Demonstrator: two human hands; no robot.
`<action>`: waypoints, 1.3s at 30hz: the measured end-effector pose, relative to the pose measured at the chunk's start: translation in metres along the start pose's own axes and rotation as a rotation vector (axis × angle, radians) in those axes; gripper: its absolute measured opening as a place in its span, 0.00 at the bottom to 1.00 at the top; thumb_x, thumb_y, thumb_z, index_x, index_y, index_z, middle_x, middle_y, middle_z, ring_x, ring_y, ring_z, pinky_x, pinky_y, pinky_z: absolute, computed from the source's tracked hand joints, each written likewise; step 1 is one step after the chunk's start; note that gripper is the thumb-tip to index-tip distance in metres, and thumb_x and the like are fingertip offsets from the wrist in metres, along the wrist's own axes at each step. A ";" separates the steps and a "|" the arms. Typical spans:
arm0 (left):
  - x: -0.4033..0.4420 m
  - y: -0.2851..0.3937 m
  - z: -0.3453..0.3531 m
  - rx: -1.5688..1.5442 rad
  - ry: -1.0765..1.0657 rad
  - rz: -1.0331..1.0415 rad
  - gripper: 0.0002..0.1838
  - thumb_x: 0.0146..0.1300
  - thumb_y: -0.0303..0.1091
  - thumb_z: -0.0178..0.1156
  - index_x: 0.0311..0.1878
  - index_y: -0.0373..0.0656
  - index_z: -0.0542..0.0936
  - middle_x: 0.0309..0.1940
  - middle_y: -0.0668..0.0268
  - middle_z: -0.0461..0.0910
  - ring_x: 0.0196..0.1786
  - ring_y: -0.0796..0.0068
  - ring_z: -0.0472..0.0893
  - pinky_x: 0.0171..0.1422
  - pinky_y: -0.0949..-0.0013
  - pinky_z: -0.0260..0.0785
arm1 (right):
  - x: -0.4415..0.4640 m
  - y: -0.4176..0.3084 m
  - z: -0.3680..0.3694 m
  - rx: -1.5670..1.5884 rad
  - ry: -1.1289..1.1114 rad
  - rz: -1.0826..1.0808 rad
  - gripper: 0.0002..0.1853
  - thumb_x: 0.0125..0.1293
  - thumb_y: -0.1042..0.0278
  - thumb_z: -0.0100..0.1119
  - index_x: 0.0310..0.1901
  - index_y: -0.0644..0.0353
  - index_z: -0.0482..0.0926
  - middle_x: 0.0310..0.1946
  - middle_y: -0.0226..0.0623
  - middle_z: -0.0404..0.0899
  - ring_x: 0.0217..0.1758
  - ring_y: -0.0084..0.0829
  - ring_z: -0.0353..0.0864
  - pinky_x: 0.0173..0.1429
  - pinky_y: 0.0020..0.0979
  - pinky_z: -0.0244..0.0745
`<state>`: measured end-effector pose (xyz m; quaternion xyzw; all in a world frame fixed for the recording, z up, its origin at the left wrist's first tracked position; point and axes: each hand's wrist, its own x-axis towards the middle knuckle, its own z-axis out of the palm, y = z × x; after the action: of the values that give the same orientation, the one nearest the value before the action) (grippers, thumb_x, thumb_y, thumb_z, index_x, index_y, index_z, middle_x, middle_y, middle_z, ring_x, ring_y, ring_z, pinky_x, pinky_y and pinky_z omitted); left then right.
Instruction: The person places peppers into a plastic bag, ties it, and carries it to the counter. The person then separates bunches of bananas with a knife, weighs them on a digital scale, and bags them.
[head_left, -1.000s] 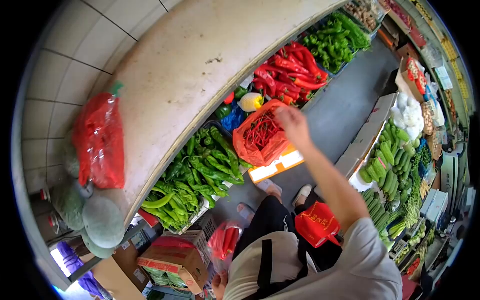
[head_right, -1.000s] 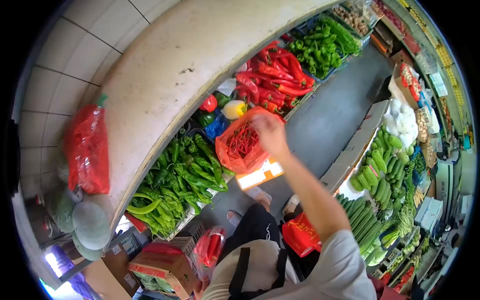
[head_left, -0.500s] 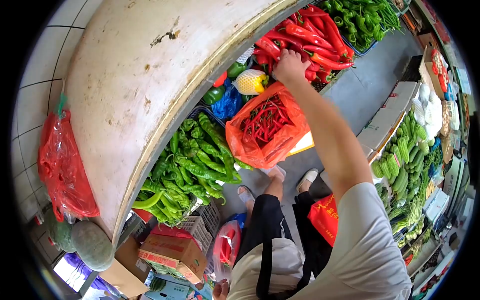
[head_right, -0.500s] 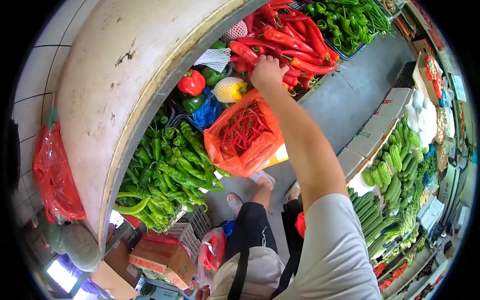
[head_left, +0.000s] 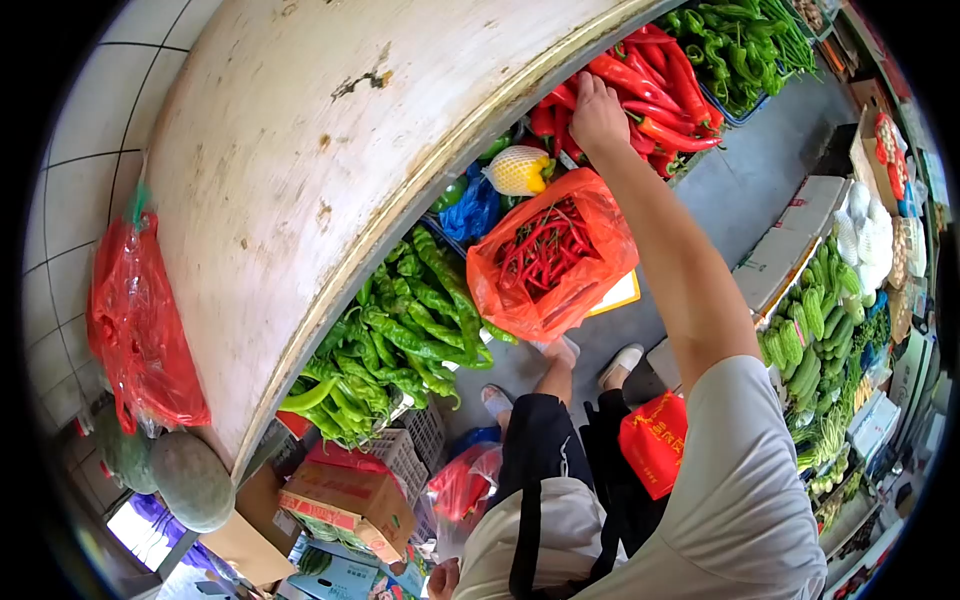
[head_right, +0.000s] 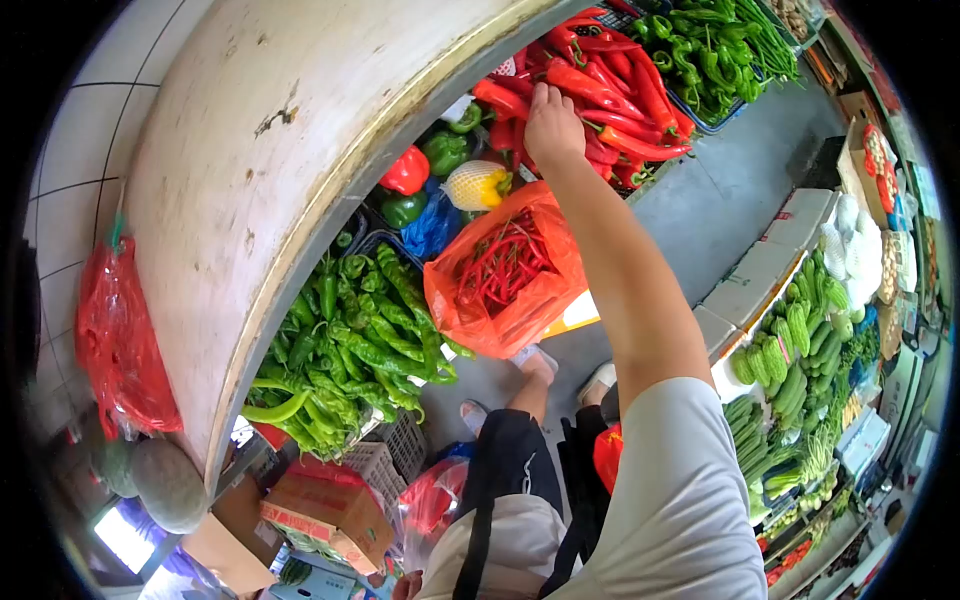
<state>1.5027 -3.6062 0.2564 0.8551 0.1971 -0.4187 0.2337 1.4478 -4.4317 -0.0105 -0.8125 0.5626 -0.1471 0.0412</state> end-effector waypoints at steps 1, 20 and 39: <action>0.000 -0.001 0.000 -0.001 -0.002 0.001 0.12 0.74 0.37 0.62 0.40 0.38 0.84 0.25 0.78 0.76 0.27 0.90 0.68 0.31 0.78 0.58 | 0.003 -0.006 -0.006 0.062 -0.085 0.101 0.29 0.69 0.70 0.53 0.70 0.67 0.60 0.60 0.53 0.74 0.59 0.52 0.79 0.60 0.45 0.80; -0.016 -0.047 0.011 -0.200 0.022 0.025 0.11 0.74 0.37 0.62 0.41 0.38 0.84 0.25 0.78 0.76 0.27 0.90 0.68 0.31 0.78 0.58 | 0.032 0.012 -0.017 0.266 -0.156 0.126 0.34 0.59 0.52 0.70 0.65 0.56 0.72 0.48 0.52 0.86 0.54 0.55 0.84 0.57 0.46 0.79; -0.029 -0.018 0.011 -0.201 0.060 -0.049 0.11 0.73 0.39 0.62 0.37 0.42 0.83 0.23 0.75 0.77 0.25 0.89 0.70 0.29 0.77 0.60 | -0.019 -0.051 -0.121 1.447 -0.521 0.655 0.13 0.65 0.69 0.68 0.46 0.68 0.80 0.41 0.40 0.86 0.44 0.39 0.86 0.48 0.41 0.81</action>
<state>1.4693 -3.6021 0.2696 0.8344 0.2660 -0.3765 0.3021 1.4533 -4.3834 0.1128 -0.3890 0.5093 -0.2600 0.7223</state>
